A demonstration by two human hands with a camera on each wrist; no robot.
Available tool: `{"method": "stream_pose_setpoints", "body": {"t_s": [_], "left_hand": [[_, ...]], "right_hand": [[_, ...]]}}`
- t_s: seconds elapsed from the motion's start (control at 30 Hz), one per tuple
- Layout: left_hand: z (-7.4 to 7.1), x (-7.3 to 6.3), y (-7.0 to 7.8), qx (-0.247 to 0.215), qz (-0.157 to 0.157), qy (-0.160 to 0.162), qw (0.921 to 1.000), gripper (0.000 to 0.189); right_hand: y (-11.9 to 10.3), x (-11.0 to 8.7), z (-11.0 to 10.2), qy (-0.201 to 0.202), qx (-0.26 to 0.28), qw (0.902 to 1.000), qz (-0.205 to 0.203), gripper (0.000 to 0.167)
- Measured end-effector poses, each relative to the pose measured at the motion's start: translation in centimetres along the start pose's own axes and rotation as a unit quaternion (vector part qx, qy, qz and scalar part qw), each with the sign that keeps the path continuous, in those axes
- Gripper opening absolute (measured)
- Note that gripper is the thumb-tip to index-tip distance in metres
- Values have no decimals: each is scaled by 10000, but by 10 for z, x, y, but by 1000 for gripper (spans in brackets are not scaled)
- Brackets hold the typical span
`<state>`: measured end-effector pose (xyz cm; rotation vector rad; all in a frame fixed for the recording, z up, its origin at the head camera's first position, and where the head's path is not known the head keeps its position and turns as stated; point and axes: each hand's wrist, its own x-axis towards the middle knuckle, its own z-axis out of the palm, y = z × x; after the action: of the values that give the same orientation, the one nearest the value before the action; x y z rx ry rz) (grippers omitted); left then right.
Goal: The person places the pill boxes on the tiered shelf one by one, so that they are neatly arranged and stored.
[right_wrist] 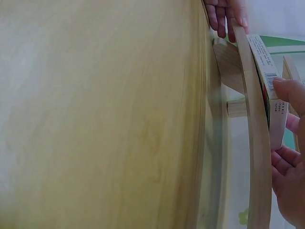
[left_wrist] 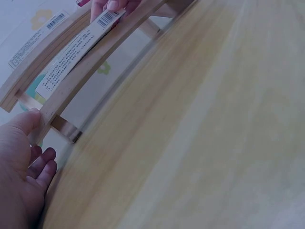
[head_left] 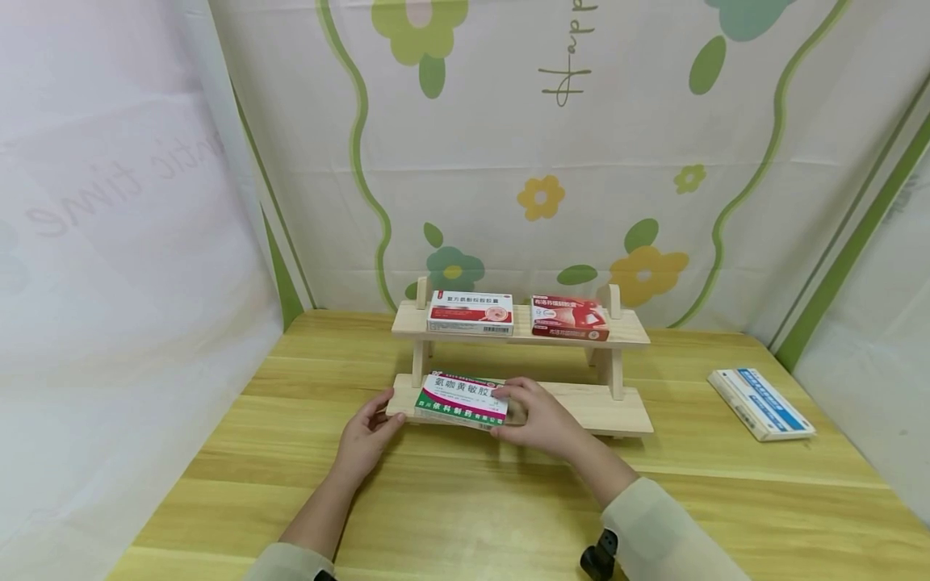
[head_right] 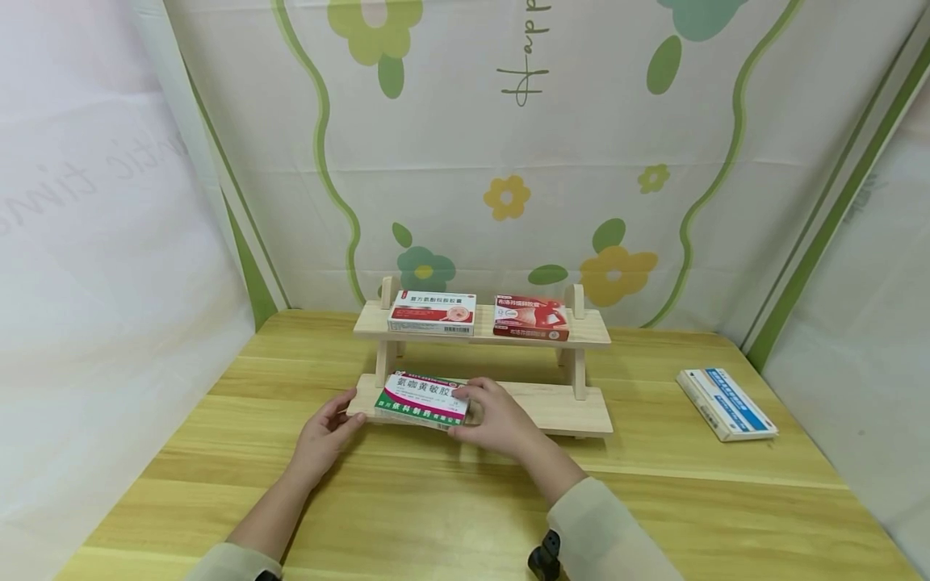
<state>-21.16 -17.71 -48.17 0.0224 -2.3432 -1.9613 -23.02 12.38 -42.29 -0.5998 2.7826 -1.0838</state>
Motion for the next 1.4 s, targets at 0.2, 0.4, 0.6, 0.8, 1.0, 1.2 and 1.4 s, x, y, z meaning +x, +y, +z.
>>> {"method": "stream_pose_setpoints", "body": {"t_s": [0.2,0.4,0.6,0.8,1.0,1.2,1.4], "left_hand": [[0,-1,1,46,-20,8,10000,56],[0,-1,-1,126,-4,20,9999,56],[0,0,-1,116,1,22,9999,56],[0,0,-1,98,0,19,10000,56],[1,0,0,81,-18,22,10000,55],[0,0,0,143,-50,40,9999,55],[0,1,-3,206,-14,74,9998,55]], "right_hand": [[1,0,0,93,18,9999,42,53],[4,2,3,319,-17,9995,-60,47],[7,4,5,358,-35,9993,-98,48],[9,5,7,400,-31,9991,-143,48],[9,2,4,423,-25,9991,-44,59],[8,-4,-8,567,53,9984,63,63],[8,-13,-22,683,6,9976,124,61]]}}
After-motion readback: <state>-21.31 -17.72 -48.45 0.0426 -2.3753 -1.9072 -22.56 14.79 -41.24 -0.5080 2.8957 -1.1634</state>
